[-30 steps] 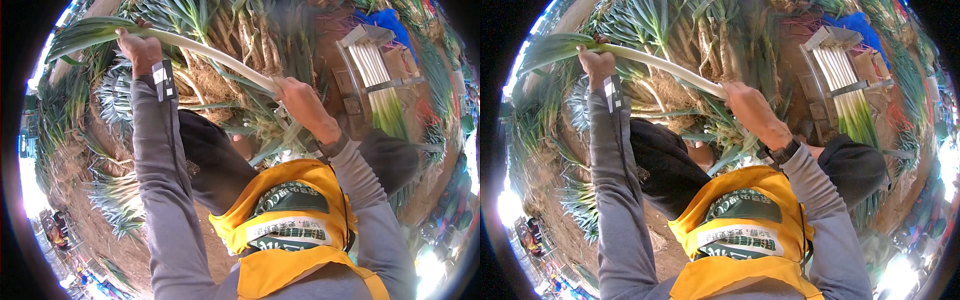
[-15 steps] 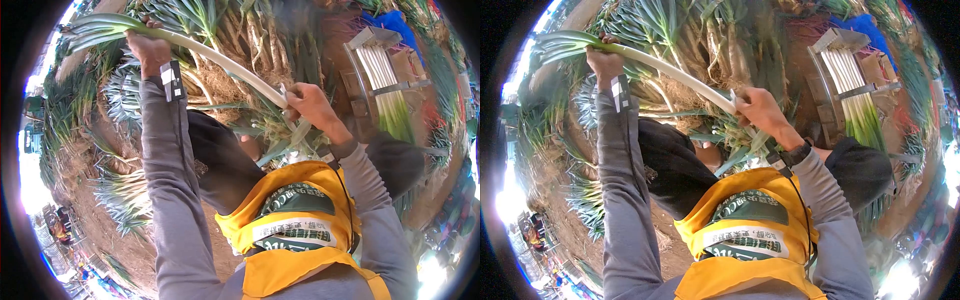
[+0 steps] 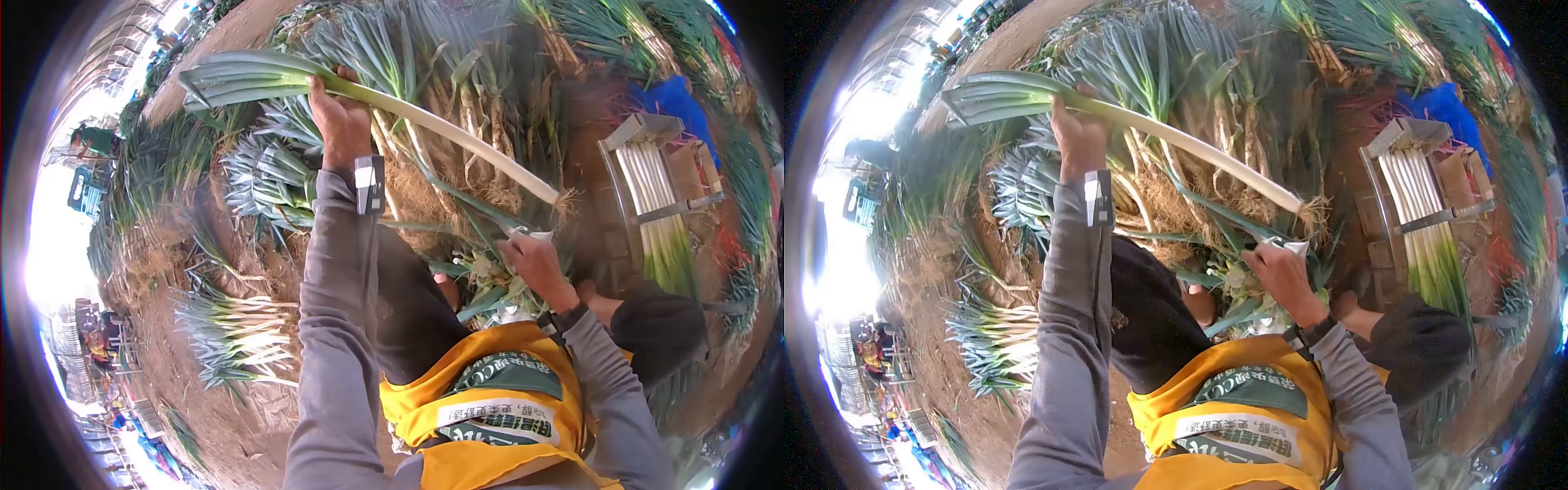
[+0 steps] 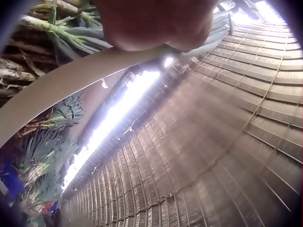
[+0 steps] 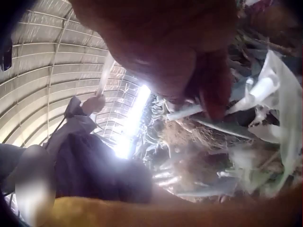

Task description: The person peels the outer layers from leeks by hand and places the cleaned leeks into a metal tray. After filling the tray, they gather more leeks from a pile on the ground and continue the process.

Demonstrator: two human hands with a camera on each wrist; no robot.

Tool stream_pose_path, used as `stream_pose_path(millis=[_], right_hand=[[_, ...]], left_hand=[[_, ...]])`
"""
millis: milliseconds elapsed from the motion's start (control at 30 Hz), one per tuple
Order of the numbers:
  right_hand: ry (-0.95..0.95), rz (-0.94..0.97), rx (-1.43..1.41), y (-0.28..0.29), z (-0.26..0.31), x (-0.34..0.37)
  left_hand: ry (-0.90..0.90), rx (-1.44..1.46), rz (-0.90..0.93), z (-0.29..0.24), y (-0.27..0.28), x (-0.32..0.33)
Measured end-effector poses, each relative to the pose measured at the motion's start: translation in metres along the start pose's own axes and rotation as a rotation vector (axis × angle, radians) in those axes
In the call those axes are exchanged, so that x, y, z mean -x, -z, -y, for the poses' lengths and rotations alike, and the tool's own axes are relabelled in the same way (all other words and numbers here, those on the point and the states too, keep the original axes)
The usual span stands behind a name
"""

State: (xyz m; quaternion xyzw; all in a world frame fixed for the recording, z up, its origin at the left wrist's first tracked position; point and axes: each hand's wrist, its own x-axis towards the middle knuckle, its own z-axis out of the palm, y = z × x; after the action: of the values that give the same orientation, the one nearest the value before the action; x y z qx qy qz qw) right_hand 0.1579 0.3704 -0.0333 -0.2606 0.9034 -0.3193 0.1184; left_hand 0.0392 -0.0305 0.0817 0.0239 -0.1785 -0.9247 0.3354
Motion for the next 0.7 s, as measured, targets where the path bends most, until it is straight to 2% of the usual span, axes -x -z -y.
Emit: stream_pose_path(millis=[33,100,133,167,200,233,300,333,400,433,500,533,567,633,667,700], right_hand=[[-0.004,-0.013,0.005,0.009,0.017,-0.011],[-0.047,-0.105,-0.627,0.025,0.044,-0.032],[-0.048,-0.113,-0.614,0.032,0.049,-0.044],[-0.042,-0.168,-0.843,0.038,0.052,-0.056],[-0.033,-0.224,-1.073,0.046,0.056,-0.067],[-0.030,-0.232,-1.063,0.054,0.061,-0.076],[0.123,-0.275,-1.576,0.072,0.075,-0.096],[0.167,-0.299,-1.681,0.081,0.084,-0.106],[0.132,-0.360,-1.778,0.086,0.094,-0.122],[0.087,-0.427,-1.873,0.087,0.096,-0.129],[0.023,-0.430,-1.882,0.085,0.098,-0.138],[0.010,-0.412,-1.860,0.084,0.098,-0.139],[0.000,-0.395,-1.840,0.086,0.099,-0.139],[-0.035,-0.453,-1.819,0.102,0.088,-0.135],[-0.001,-0.465,-1.796,0.114,0.078,-0.130],[0.029,-0.486,-1.769,0.127,0.067,-0.124]], left_hand=[[-0.008,0.002,0.016,0.007,-0.004,0.004],[-0.004,0.015,0.038,0.021,-0.028,0.031],[0.008,-0.073,0.082,0.026,-0.040,0.050],[0.018,-0.163,0.126,0.031,-0.047,0.059],[0.112,-0.156,0.221,0.037,-0.039,0.055],[0.112,-0.128,0.134,0.048,-0.052,0.074],[0.196,-0.307,0.257,0.061,-0.053,0.087],[0.229,-0.317,0.191,0.072,-0.060,0.098],[0.341,-0.382,0.072,0.094,-0.065,0.122],[0.343,-0.380,0.068,0.104,-0.062,0.130],[0.453,-0.423,0.072,0.124,-0.055,0.144],[0.461,-0.419,0.160,0.130,-0.051,0.149],[0.465,-0.414,0.163,0.136,-0.048,0.151],[0.583,-0.453,0.218,0.138,-0.053,0.158],[0.594,-0.507,0.328,0.141,-0.058,0.160],[0.611,-0.497,0.337,0.142,-0.058,0.162]])
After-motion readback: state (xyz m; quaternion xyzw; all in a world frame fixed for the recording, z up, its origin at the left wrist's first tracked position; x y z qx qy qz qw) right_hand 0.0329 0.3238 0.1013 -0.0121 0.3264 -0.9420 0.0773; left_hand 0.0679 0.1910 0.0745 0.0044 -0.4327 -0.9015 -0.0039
